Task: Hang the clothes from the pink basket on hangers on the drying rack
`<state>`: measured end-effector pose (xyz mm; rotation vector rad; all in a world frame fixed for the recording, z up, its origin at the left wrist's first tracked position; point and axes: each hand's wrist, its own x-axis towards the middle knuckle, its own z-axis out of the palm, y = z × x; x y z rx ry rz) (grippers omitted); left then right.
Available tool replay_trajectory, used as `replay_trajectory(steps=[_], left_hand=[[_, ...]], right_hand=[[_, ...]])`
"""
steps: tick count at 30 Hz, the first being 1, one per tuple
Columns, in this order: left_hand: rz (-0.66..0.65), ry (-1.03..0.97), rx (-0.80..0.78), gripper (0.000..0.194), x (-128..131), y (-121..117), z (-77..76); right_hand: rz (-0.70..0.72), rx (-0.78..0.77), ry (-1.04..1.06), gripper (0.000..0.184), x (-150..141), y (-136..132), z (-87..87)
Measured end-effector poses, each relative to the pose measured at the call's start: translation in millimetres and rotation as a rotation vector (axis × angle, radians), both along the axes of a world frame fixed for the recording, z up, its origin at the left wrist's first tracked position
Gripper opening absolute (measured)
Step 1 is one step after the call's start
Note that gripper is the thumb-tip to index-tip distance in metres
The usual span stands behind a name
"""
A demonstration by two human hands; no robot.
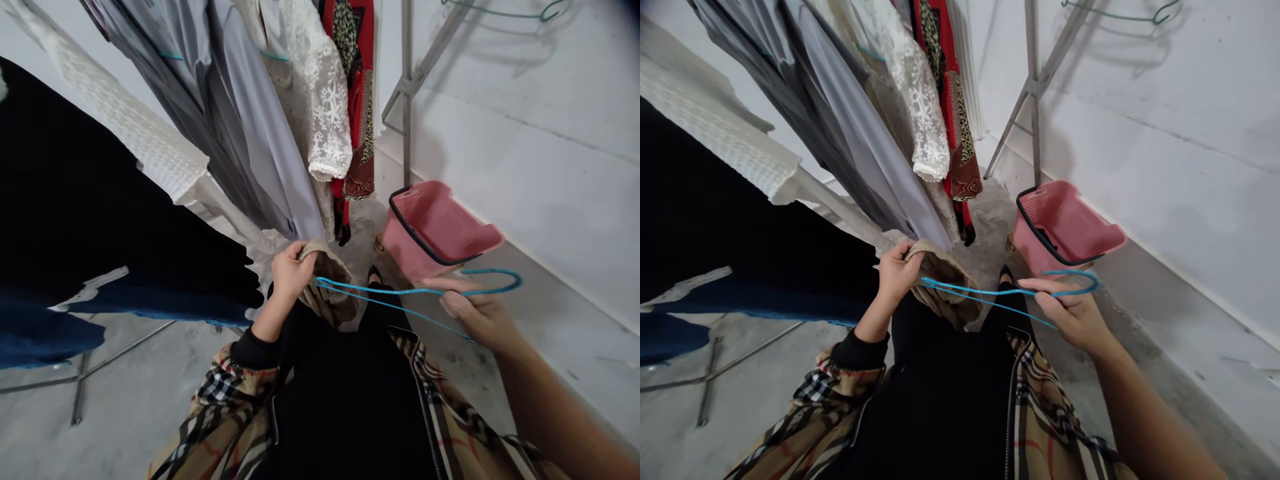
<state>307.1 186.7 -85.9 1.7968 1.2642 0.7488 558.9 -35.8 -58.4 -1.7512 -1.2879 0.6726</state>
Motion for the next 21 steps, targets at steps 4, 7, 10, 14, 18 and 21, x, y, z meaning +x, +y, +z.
replay_trajectory(steps=[4,7,10,14,18,21], left_hand=[[-0.021,0.148,0.111,0.018,0,-1,3.5],[-0.054,0.098,0.04,0.019,2,-3,7.4],[-0.122,0.038,-0.045,0.021,10,-12,10.4],[-0.238,-0.01,-0.078,0.026,31,-46,7.8],[-0.522,-0.071,0.001,0.035,44,-80,3.2],[-0.654,0.116,0.267,0.041,40,-81,9.4]], right_hand=[[0.061,0.05,-0.081,0.027,-14,24,6.5],[0.081,0.039,-0.06,0.029,-19,33,0.0],[0.112,0.035,0.004,0.032,-29,41,-14.3],[0.072,0.095,0.119,0.032,-58,59,-45.5],[-0.091,0.188,0.247,0.045,-81,74,-79.1],[-0.165,0.216,0.288,0.043,-82,75,-91.2]])
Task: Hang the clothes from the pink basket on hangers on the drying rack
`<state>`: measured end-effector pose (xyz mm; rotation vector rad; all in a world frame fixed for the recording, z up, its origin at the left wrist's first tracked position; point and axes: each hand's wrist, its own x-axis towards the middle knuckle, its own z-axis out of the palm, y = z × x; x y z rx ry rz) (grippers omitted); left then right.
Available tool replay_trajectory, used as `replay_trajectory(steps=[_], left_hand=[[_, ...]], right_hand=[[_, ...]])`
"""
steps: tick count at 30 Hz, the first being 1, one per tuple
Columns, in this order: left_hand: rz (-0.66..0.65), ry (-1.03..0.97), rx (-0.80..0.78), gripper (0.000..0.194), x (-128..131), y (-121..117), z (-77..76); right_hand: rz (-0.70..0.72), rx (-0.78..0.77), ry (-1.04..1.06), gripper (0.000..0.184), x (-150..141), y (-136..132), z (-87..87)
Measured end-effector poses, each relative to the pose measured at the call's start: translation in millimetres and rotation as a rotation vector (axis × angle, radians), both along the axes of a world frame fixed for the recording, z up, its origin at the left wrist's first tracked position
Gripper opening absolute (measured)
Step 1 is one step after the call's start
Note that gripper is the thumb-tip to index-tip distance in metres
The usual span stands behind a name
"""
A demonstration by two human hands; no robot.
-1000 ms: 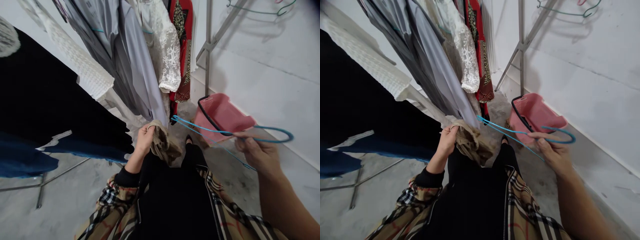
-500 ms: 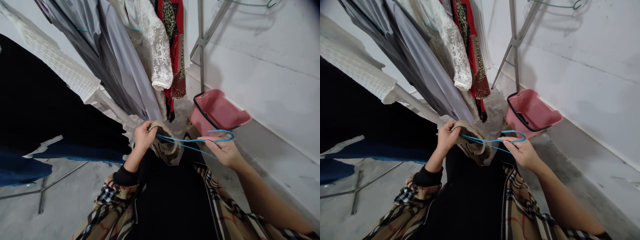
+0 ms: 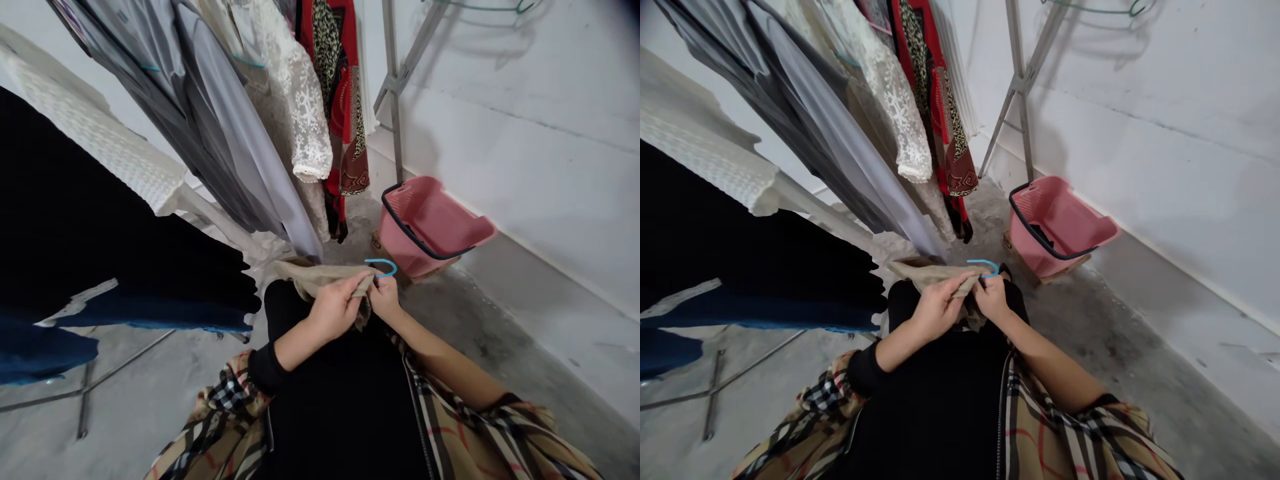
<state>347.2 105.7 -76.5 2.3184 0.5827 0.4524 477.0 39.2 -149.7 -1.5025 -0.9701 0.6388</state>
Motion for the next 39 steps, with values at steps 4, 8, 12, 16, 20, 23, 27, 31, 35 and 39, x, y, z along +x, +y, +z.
replay_trajectory(steps=[4,8,12,16,20,23,27,31,35,39], left_hand=[[0.042,0.2,0.544,0.036,-10,25,22.0],[-0.085,0.331,0.615,0.038,-15,43,40.2],[0.042,0.318,0.646,0.029,-20,47,46.6],[0.237,0.187,0.693,0.024,-28,48,48.6],[0.288,0.088,0.708,0.02,-30,46,51.7],[0.259,0.051,0.708,0.019,-30,44,53.0],[0.247,-0.003,0.714,0.017,-37,49,50.8],[0.282,-0.103,0.656,0.014,-50,62,45.3],[0.344,-0.147,0.629,0.012,-57,69,38.1],[0.385,-0.163,0.621,0.013,-59,71,30.3]], right_hand=[[-0.034,0.04,0.112,0.036,17,-1,8.9],[0.005,0.1,0.086,0.035,38,7,35.0],[-0.112,0.129,-0.224,0.027,47,3,45.3],[-0.379,0.135,-0.394,0.016,31,-21,15.4],[-0.315,-0.169,-0.14,0.022,12,-31,-29.2],[-0.264,-0.334,0.267,0.04,10,-22,-48.1],[-0.198,-0.314,0.569,0.029,22,-13,-50.1],[-0.199,-0.255,0.803,0.032,41,-18,-40.9],[-0.32,-0.195,0.895,0.03,54,-23,-30.5],[-0.466,-0.133,0.749,0.034,64,-22,-16.2]])
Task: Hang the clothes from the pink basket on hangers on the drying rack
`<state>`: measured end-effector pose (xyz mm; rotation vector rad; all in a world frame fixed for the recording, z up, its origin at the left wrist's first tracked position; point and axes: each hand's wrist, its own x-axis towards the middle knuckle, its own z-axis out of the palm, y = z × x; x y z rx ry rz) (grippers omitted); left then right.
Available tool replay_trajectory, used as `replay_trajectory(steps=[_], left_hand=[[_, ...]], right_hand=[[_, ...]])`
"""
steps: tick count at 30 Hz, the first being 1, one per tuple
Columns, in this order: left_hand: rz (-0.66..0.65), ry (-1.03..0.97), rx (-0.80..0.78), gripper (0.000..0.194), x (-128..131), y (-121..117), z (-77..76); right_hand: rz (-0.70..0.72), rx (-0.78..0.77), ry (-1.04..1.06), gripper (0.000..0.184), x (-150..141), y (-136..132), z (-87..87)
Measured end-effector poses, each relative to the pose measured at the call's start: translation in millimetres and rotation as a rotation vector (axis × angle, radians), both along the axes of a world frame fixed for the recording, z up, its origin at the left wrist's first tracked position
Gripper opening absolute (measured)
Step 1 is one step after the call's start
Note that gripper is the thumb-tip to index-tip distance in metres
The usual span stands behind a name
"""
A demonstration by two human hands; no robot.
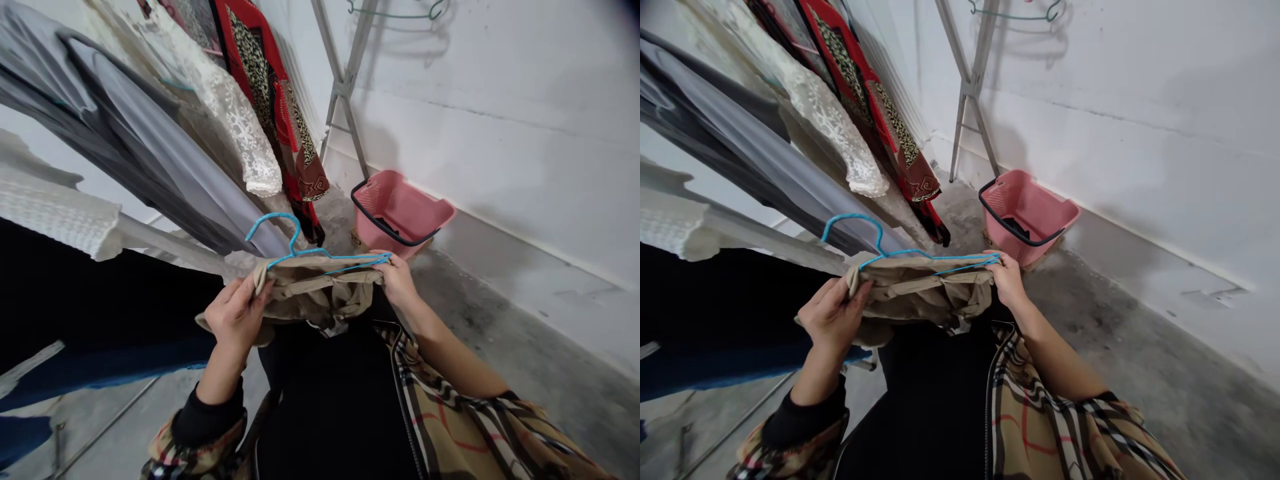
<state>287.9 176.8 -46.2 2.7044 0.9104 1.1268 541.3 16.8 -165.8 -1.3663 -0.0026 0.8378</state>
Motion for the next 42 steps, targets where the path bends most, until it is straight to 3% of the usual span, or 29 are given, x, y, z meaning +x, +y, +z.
replay_trajectory(steps=[3,12,16,20,22,27,32,34,37,38,39,42], left_hand=[[0.023,0.016,-0.026,0.014,-2,0,-3.7],[0.026,0.097,-0.029,0.018,-6,-7,1.0],[-0.026,0.057,-0.009,0.021,-6,-8,6.7],[-0.056,0.032,-0.061,0.019,-8,-10,9.0],[-0.045,0.036,-0.062,0.015,-11,-12,6.8],[0.009,0.107,-0.019,0.021,-15,-20,-5.2],[0.038,0.33,-0.018,0.015,-15,-23,-20.1],[0.089,0.349,-0.059,0.016,-15,-19,-25.9],[0.109,0.18,-0.241,0.019,-16,-11,-31.3],[0.093,0.096,-0.31,0.02,-17,-8,-31.7],[0.073,0.022,-0.375,0.02,-18,-5,-31.4],[0.027,-0.098,-0.51,0.021,-20,1,-27.0]], right_hand=[[-0.034,-0.035,-0.151,0.032,10,-1,12.3],[0.069,-0.1,-0.504,0.031,29,-7,30.6],[0.087,-0.094,-0.491,0.03,28,-7,35.7],[0.093,-0.031,-0.272,0.031,27,-7,38.5],[0.109,-0.05,-0.276,0.033,27,-7,37.9],[0.188,-0.2,-0.687,0.039,26,-8,31.5],[0.089,-0.225,-0.819,0.041,20,-12,45.2],[0.241,-0.161,-0.833,0.04,20,-18,61.9],[0.795,0.054,-0.881,0.034,27,-30,89.1],[0.89,0.105,-0.91,0.034,31,-34,96.2],[0.886,0.124,-0.958,0.037,35,-36,101.5],[0.641,0.053,-1.164,0.051,45,-37,108.0]])
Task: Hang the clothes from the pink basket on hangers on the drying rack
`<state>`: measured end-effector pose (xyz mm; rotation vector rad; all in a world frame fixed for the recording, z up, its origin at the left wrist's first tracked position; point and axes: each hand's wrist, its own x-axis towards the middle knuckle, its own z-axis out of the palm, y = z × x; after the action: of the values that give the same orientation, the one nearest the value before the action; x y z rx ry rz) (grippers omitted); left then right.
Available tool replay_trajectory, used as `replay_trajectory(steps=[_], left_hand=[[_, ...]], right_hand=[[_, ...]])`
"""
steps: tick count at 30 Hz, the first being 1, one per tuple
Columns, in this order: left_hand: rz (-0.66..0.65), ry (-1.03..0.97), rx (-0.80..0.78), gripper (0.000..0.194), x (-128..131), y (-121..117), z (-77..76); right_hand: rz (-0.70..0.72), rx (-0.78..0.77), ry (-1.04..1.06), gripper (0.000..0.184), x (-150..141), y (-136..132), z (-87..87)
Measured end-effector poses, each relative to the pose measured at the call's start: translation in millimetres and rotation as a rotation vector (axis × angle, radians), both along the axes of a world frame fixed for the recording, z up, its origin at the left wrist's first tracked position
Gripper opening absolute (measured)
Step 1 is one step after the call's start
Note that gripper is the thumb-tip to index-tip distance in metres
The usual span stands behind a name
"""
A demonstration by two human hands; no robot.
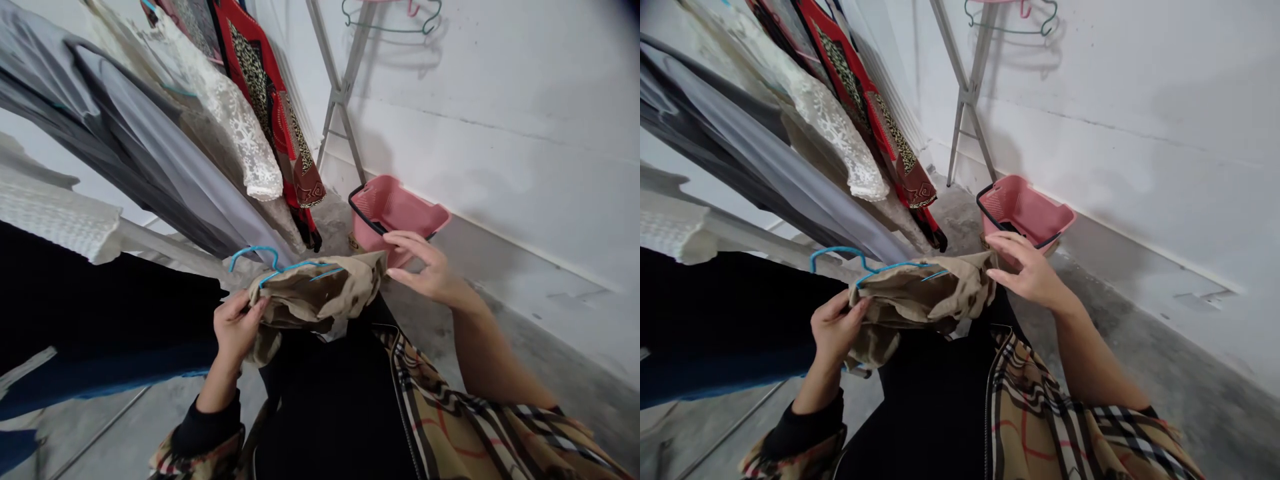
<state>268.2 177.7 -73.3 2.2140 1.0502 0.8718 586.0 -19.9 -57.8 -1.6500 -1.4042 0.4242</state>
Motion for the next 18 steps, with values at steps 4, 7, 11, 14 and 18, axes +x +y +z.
replay_trajectory(steps=[4,7,11,14,18], left_hand=[[-0.008,-0.055,-0.106,0.024,0,5,9.2],[-0.011,-0.069,-0.146,0.024,4,5,14.7],[-0.079,-0.028,-0.123,0.031,17,3,13.0],[-0.16,0.064,0.003,0.033,27,10,-2.1],[0.029,0.312,0.188,0.038,22,28,-47.3]], right_hand=[[0.089,-0.027,-0.14,0.041,3,7,1.5],[0.162,0.009,-0.173,0.023,1,10,9.2],[0.097,0.093,-0.235,0.025,4,5,29.5],[-0.045,0.061,-0.244,0.023,17,-8,48.5],[-0.352,-0.036,-0.376,0.036,49,-29,77.5]])
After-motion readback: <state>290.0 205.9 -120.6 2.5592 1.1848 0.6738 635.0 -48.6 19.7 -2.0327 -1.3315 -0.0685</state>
